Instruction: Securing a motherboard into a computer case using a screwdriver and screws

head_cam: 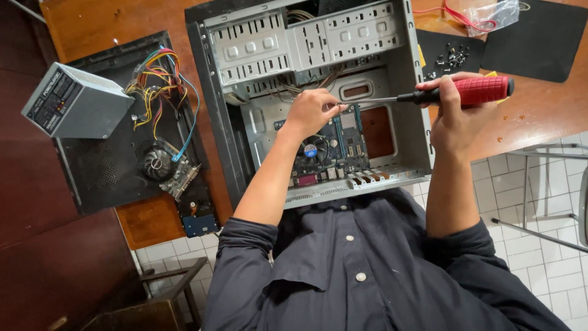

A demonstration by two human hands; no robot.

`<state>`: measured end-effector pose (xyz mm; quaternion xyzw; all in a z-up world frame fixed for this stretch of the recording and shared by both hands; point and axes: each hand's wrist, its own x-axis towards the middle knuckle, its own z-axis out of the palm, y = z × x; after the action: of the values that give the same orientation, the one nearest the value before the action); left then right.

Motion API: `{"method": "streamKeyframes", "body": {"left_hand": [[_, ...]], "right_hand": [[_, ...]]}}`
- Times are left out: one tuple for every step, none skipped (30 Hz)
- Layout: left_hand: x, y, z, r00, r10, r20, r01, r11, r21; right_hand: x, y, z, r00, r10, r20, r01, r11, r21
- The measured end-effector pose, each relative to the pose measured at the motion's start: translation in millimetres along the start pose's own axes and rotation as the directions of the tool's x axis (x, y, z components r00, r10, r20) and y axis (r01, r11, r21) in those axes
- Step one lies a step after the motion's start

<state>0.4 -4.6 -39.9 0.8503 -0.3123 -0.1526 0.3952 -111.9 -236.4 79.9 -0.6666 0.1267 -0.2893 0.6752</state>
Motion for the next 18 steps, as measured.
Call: {"method": "streamKeyframes", "body": {"left_hand": [[0.2,0.1,-0.2,1.000,-0.003,0.002,0.003,1.000,-0.001],[0.3,0.2,-0.4,1.000,0.001,-0.014,-0.001,1.000,0.008],[0.8,-0.1,-1.2,0.999,0.006,-0.031,-0.006,1.000,0.019],[-0.1,-1.7,-0.2,1.000,0.003,-0.031,-0.003,1.000,0.020],[0.6,-3.2,0.7,0.998,0.016,-0.064,-0.015,1.000,0.022],[1.3,-4.7,1.6,0.995,0.029,-0.098,-0.027,0.999,0.024],[1.2,-5.9,1.3,0.995,0.024,-0.096,-0.022,0.999,0.023],[0.9,-7.0,1.1,0.993,0.020,-0.119,-0.018,1.000,0.021],[2.9,-8.5,-0.3,0.989,0.020,-0.144,-0.017,1.000,0.021],[1.5,-10.1,1.7,0.989,0.019,-0.145,-0.016,1.000,0.022],[1.9,-12.0,1.9,0.983,0.017,-0.184,-0.011,0.999,0.036],[2.4,-13.8,2.0,0.975,0.017,-0.223,-0.006,0.999,0.049],[2.6,-15.9,2.8,0.974,0.017,-0.224,-0.006,0.999,0.050],[2.8,-18.1,3.6,0.969,0.018,-0.247,-0.003,0.998,0.062],[3.3,-20.4,4.4,0.963,0.021,-0.270,0.000,0.997,0.075],[3.5,-21.3,5.0,0.962,0.021,-0.271,-0.001,0.997,0.076],[3.2,-22.3,5.5,0.959,0.039,-0.282,-0.016,0.997,0.082],[2.9,-23.3,6.0,0.955,0.056,-0.292,-0.032,0.996,0.087]], "right_hand": [[-0.3,1.2,-0.6,1.000,0.004,0.001,-0.004,1.000,-0.001],[-0.7,2.4,-1.2,0.999,0.034,-0.006,-0.034,0.999,0.014],[-0.6,4.0,-1.2,0.998,0.062,-0.012,-0.062,0.998,0.030],[-1.8,4.6,-0.5,0.998,0.065,-0.010,-0.065,0.997,0.031],[-2.1,5.0,0.1,0.996,0.081,-0.026,-0.080,0.996,0.030],[-2.3,5.6,0.6,0.994,0.097,-0.041,-0.096,0.995,0.029],[-3.5,7.1,-0.1,0.994,0.102,-0.040,-0.101,0.994,0.029],[-4.7,8.6,-0.8,0.997,0.075,-0.019,-0.075,0.997,0.008],[-4.3,10.3,-1.0,0.999,0.045,0.003,-0.045,0.999,-0.010],[-5.8,13.4,-2.3,0.999,0.045,0.004,-0.045,0.999,-0.009],[-5.5,16.5,-2.5,0.996,0.085,-0.017,-0.084,0.996,0.026],[-5.1,19.5,-2.7,0.991,0.125,-0.036,-0.123,0.991,0.061],[-4.8,21.2,-1.9,0.992,0.125,-0.035,-0.122,0.991,0.062],[-4.6,23.0,-1.3,0.993,0.103,-0.055,-0.100,0.993,0.056],[-4.1,24.9,-0.5,0.994,0.081,-0.075,-0.077,0.996,0.050],[-3.4,28.8,-1.7,0.994,0.080,-0.075,-0.076,0.996,0.051],[-3.1,32.6,-2.8,0.991,0.106,-0.087,-0.099,0.992,0.078],[-2.8,36.4,-3.8,0.986,0.132,-0.099,-0.121,0.987,0.105]]}}
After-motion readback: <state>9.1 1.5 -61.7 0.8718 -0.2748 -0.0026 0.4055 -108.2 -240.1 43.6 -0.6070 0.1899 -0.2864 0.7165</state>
